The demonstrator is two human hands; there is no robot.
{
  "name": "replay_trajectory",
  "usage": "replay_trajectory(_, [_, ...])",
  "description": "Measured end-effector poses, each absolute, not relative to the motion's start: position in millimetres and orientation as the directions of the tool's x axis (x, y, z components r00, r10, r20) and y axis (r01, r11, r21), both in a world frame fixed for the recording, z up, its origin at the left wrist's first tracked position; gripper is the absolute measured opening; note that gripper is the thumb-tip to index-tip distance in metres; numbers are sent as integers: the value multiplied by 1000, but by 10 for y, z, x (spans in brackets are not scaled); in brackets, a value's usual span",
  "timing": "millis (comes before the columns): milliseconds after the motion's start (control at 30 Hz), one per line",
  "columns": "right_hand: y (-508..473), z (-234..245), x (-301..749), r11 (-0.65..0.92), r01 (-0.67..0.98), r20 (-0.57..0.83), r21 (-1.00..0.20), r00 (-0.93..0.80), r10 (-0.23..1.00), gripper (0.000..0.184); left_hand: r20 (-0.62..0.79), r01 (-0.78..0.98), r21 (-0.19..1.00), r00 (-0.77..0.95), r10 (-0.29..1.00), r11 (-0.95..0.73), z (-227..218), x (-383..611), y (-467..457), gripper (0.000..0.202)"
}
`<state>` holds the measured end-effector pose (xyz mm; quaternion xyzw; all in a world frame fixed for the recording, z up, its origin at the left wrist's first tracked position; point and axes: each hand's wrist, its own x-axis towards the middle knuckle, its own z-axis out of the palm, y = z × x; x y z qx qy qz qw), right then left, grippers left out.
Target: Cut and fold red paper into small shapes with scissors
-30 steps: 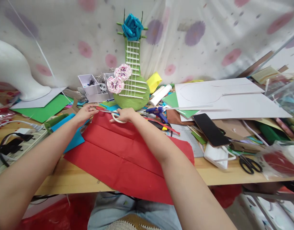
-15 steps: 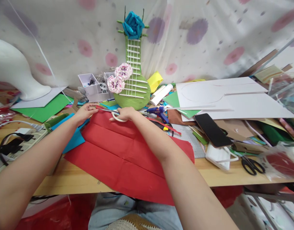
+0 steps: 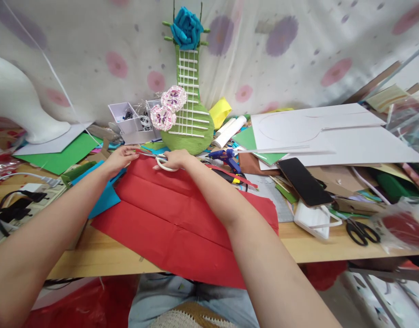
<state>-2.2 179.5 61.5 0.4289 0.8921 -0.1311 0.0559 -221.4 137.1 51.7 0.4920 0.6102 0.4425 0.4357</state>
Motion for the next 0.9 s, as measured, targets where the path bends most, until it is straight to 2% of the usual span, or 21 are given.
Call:
replay_trajectory(633, [1773,607,-22,633,767,-138,-107,-642,754,78,-89,222,968,-113,990,113,388,-2313,1442,63])
replay_trajectory(900, [1773,622,-12,635,769,-112,-77,-639,761,74,-108,236,962,-142,984,140,427,-2276,1430,56])
